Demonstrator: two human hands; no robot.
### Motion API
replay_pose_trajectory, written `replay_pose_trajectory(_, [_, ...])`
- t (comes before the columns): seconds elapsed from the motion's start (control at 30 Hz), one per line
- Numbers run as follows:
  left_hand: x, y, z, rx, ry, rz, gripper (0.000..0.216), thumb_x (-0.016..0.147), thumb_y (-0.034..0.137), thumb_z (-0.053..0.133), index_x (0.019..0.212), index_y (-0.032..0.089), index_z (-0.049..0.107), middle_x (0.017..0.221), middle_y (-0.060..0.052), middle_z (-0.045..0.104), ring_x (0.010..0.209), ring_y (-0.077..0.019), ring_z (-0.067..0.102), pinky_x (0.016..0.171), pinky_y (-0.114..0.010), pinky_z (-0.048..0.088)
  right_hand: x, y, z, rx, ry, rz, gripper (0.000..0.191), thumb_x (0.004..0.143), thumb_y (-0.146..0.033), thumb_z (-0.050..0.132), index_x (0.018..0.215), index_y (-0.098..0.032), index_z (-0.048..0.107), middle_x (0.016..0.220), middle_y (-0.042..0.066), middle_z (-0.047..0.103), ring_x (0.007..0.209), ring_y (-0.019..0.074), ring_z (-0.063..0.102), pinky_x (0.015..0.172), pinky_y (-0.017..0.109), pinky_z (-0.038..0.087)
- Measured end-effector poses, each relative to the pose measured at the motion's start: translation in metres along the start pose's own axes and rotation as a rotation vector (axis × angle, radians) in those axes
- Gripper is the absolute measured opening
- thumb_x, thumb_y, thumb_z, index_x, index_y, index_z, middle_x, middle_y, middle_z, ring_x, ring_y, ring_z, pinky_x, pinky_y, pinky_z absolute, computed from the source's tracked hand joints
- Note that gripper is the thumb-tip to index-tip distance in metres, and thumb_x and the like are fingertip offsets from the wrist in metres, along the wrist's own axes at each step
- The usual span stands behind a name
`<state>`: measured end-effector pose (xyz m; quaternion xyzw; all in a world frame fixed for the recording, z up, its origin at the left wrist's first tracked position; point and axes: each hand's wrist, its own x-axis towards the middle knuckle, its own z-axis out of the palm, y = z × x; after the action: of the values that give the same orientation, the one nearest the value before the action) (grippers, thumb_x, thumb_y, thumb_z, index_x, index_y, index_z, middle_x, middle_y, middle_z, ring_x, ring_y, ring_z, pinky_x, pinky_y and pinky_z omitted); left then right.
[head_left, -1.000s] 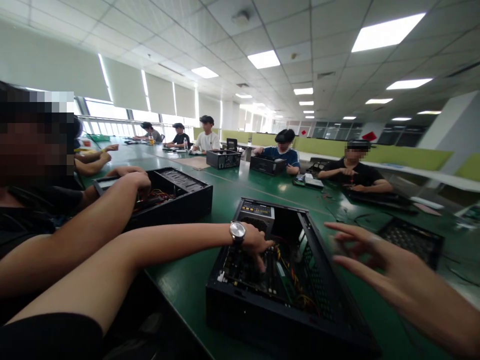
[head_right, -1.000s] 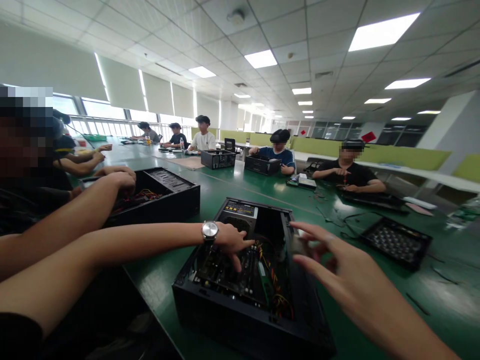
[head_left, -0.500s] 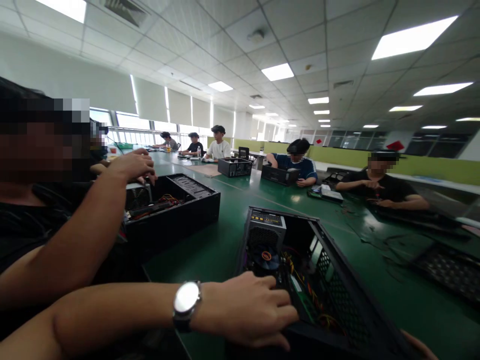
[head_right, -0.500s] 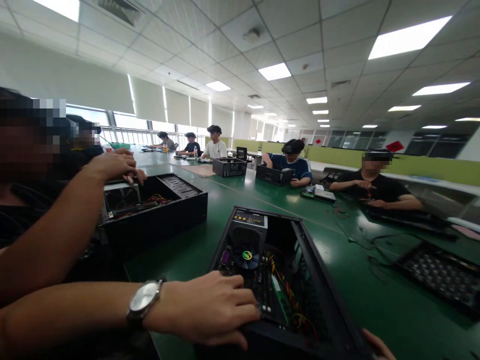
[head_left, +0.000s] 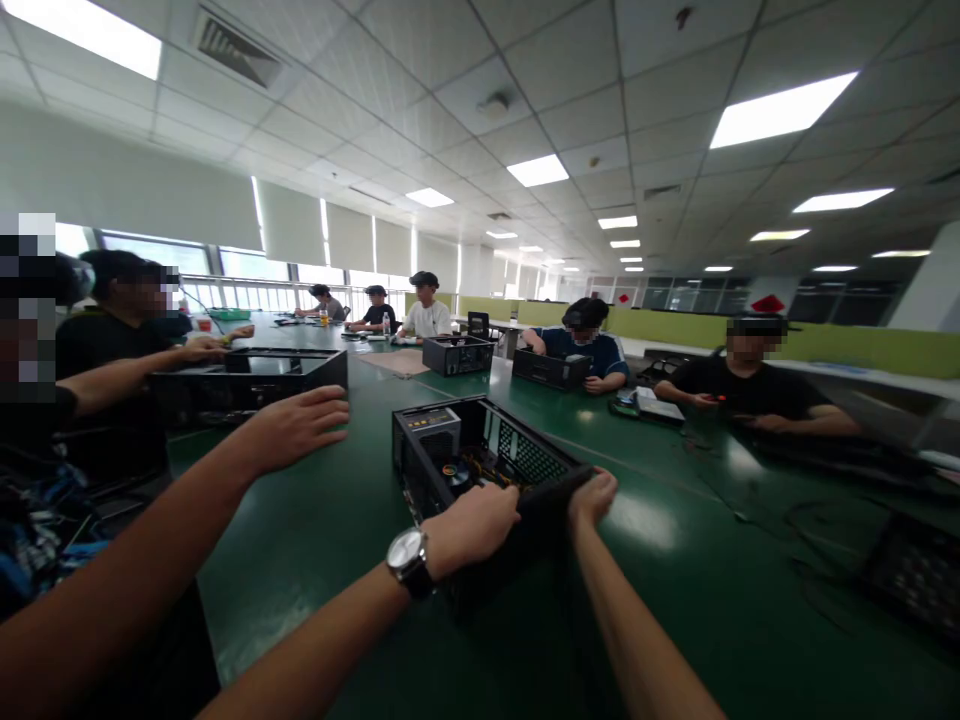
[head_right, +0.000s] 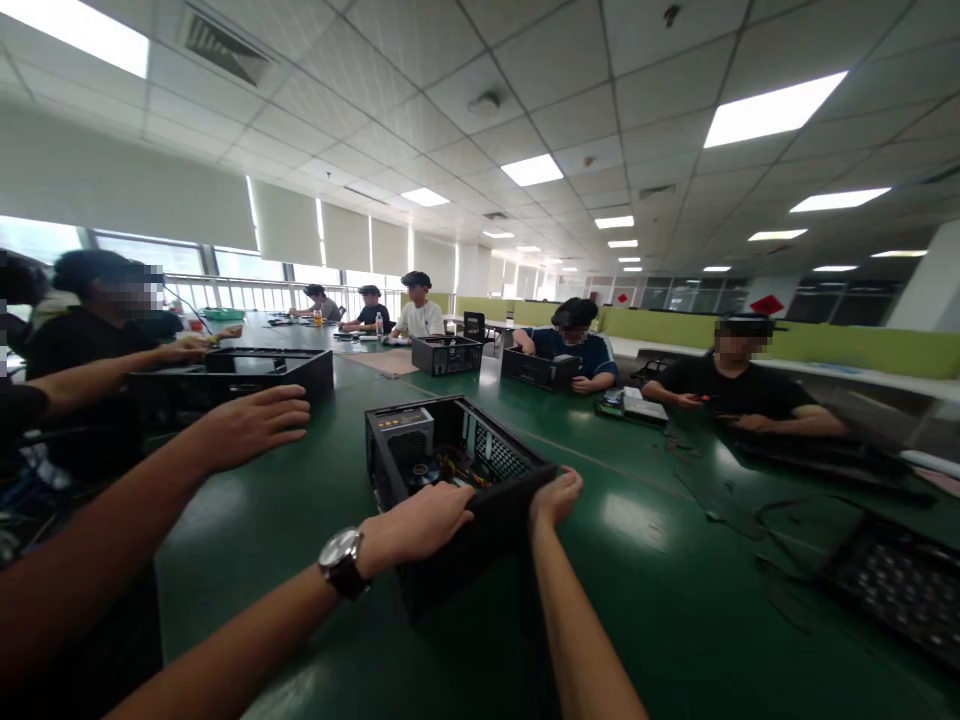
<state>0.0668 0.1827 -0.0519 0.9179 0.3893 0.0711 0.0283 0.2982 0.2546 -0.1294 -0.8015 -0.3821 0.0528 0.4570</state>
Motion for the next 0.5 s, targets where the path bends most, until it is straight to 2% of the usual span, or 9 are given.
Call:
replay_pose_trajectory(0.13, [-0.005, -0.033, 0.002, 0.069, 0.013, -0.081, 0.028, 0.103, 0.028, 0.042, 0.122, 0.015, 0.057, 0.111, -0.014, 0.07, 0.1, -0.0287, 0.07, 0.084, -0.037, 0.053, -0.013, -0.035, 0.029, -0.113, -0.105, -0.105, 0.039, 0.098, -0.038, 0.061, 0.132, -0.019, 0.056, 0.133, 0.01, 0.058, 0.112, 0.0254, 0.061, 0.092, 0.047, 0.054])
replay_pose_trajectory(0.27, [-0.018, -0.066, -0.004, 0.134, 0.036, -0.17, 0.039, 0.104, 0.033, 0.037, 0.138, 0.019, 0.052, 0.114, -0.014, 0.071, 0.1, -0.0297, 0.07, 0.088, -0.04, 0.052, -0.033, -0.044, 0.034, -0.124, -0.112, -0.159, 0.037, 0.099, -0.04, 0.06, 0.13, -0.02, 0.057, 0.129, 0.01, 0.06, 0.109, 0.024, 0.062, 0.09, 0.045, 0.055])
replay_pose_trajectory(0.33, [-0.03, -0.087, -0.01, 0.155, 0.05, -0.192, 0.041, 0.104, 0.034, 0.036, 0.14, 0.022, 0.051, 0.117, -0.012, 0.07, 0.105, -0.0283, 0.068, 0.093, -0.04, 0.05, -0.041, -0.033, 0.02, -0.105, -0.133, -0.213, 0.038, 0.099, -0.042, 0.058, 0.13, -0.019, 0.056, 0.128, 0.01, 0.06, 0.108, 0.024, 0.062, 0.091, 0.045, 0.054])
replay_pose_trajectory(0.4, [-0.047, -0.109, -0.016, 0.204, 0.12, -0.22, 0.042, 0.102, 0.028, 0.037, 0.141, 0.023, 0.052, 0.125, -0.013, 0.066, 0.116, -0.0294, 0.061, 0.101, -0.043, 0.046, -0.049, -0.008, -0.007, -0.067, -0.156, -0.29, 0.036, 0.104, -0.039, 0.045, 0.131, -0.017, 0.053, 0.128, 0.011, 0.06, 0.11, 0.0237, 0.062, 0.093, 0.044, 0.052])
replay_pose_trajectory(0.5, [-0.072, -0.129, -0.011, 0.311, 0.405, -0.257, 0.046, 0.097, 0.021, 0.039, 0.141, 0.023, 0.052, 0.144, -0.015, 0.052, 0.136, -0.0337, 0.043, 0.109, -0.051, 0.038, -0.068, 0.055, -0.065, -0.014, -0.217, -0.433, 0.041, 0.107, -0.032, 0.02, 0.127, -0.018, 0.053, 0.125, 0.013, 0.06, 0.116, 0.0216, 0.06, 0.097, 0.038, 0.05])
